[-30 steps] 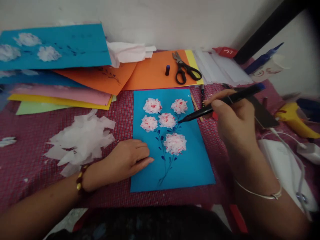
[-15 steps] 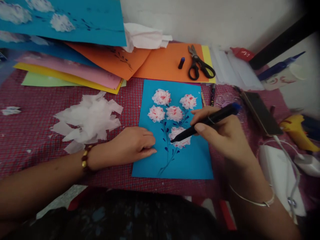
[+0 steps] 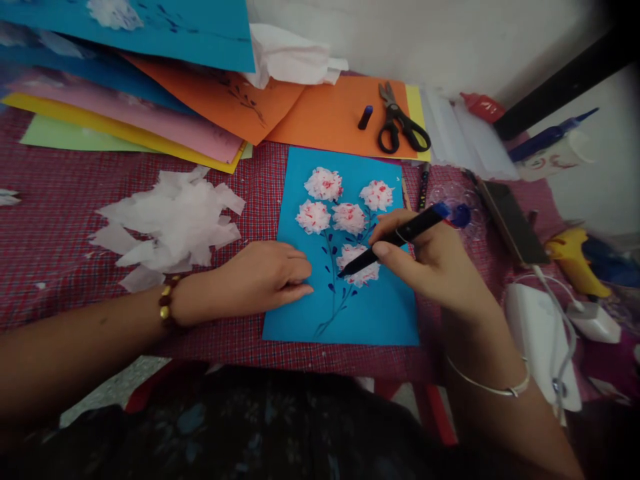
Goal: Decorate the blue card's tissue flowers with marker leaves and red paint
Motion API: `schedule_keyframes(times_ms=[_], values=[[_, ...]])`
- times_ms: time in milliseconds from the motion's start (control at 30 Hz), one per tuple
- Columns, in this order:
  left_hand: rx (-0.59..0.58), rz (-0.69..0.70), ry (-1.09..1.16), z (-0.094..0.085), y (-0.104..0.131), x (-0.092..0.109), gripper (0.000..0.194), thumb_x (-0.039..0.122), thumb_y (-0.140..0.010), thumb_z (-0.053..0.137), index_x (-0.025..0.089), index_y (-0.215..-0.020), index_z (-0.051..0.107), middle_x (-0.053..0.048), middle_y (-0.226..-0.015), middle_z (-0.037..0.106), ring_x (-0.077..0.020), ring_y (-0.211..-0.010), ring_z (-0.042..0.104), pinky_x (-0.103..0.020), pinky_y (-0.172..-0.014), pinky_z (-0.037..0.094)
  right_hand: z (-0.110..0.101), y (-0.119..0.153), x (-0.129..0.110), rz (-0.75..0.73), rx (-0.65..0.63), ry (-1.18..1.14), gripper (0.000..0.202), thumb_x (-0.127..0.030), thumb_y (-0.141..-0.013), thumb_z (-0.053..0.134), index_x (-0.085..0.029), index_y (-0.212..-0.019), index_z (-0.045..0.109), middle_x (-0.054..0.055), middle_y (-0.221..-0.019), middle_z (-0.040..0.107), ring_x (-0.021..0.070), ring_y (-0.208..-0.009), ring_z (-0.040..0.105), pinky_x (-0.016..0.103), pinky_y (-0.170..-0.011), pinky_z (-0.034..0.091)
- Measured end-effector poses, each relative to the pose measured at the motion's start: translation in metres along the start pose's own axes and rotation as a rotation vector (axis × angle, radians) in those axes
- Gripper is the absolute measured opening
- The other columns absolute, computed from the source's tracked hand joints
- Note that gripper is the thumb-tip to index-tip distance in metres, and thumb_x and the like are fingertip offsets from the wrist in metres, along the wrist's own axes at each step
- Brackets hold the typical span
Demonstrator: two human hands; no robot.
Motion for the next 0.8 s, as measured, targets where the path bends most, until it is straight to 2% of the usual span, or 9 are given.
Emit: schedule_keyframes(times_ms=[133,267,367,467,633,700,800], values=[[-0.008,-0.007,-0.004,0.000,0.001,-0.001,0.032,0.031,-0.096,0.056,0.019,-0.068,0.048,0.001,-0.068,0.052,-0.0141,-0.067,0.048,-0.029,-0.063,0.034,-0.005,0.000,0.006,0.032,0.015,-0.019,0.012,-0.035,-0.089,0.063,-0.024,-0.084,0.064,-0.002,-0.072,0.061,0.0133,-0.065,0.057,0.031,-0.064,0.048],[-0.011,-0.003,-0.017,0.001,0.001,-0.001,0.031,0.030,-0.096,0.056,0.019,-0.068,0.048,0.001,-0.068,0.052,-0.0145,-0.067,0.048,-0.029,-0.063,0.033,-0.030,0.005,0.009,0.031,0.093,-0.091,0.009,-0.034,-0.088,0.066,-0.026,-0.086,0.067,-0.001,-0.074,0.061,0.0147,-0.071,0.059,0.030,-0.065,0.047],[-0.007,-0.003,-0.014,0.002,0.001,-0.002,0.031,0.030,-0.095,0.056,0.019,-0.068,0.048,0.001,-0.068,0.052,-0.0147,-0.067,0.047,-0.029,-0.063,0.032,-0.041,0.007,0.011,0.040,0.092,-0.098,0.016,-0.040,-0.088,0.067,-0.025,-0.082,0.068,0.000,-0.069,0.058,0.0176,-0.076,0.061,0.032,-0.067,0.049],[-0.004,-0.001,-0.003,0.002,0.001,-0.003,0.032,0.031,-0.096,0.055,0.019,-0.067,0.047,0.001,-0.068,0.052,-0.0144,-0.066,0.047,-0.029,-0.062,0.031,-0.033,0.006,0.014,0.078,0.010,-0.094,0.022,-0.045,-0.085,0.069,-0.023,-0.080,0.068,0.001,-0.072,0.061,0.0181,-0.077,0.061,0.033,-0.069,0.050],[-0.006,-0.002,0.019,0.002,0.000,-0.003,0.034,0.034,-0.097,0.052,0.019,-0.067,0.045,0.001,-0.067,0.051,-0.0140,-0.065,0.046,-0.029,-0.061,0.031,-0.009,0.002,0.009,0.071,-0.100,-0.059,0.016,-0.038,-0.083,0.072,-0.022,-0.082,0.069,-0.001,-0.076,0.063,0.0128,-0.068,0.057,0.029,-0.064,0.048],[-0.002,0.002,0.021,0.001,0.000,-0.003,0.035,0.033,-0.097,0.052,0.019,-0.067,0.045,0.001,-0.066,0.051,-0.0138,-0.064,0.046,-0.029,-0.061,0.030,-0.009,0.002,0.005,0.056,-0.091,-0.035,0.014,-0.036,-0.084,0.070,-0.022,-0.084,0.069,-0.001,-0.076,0.064,0.0123,-0.067,0.057,0.029,-0.064,0.048],[-0.009,-0.007,0.020,0.001,0.000,-0.004,0.034,0.032,-0.097,0.052,0.019,-0.066,0.045,0.001,-0.067,0.051,-0.0136,-0.064,0.046,-0.029,-0.062,0.031,-0.020,0.003,0.004,0.064,-0.041,-0.041,0.019,-0.042,-0.085,0.069,-0.023,-0.083,0.068,0.000,-0.077,0.064,0.0149,-0.072,0.060,0.032,-0.067,0.050]])
Point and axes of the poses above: each hand's wrist, its own y-axis away from the middle knuckle, its own z-axis out of the palm, x = y × z, the point moved 10 cm from there along -y, towards the middle knuckle
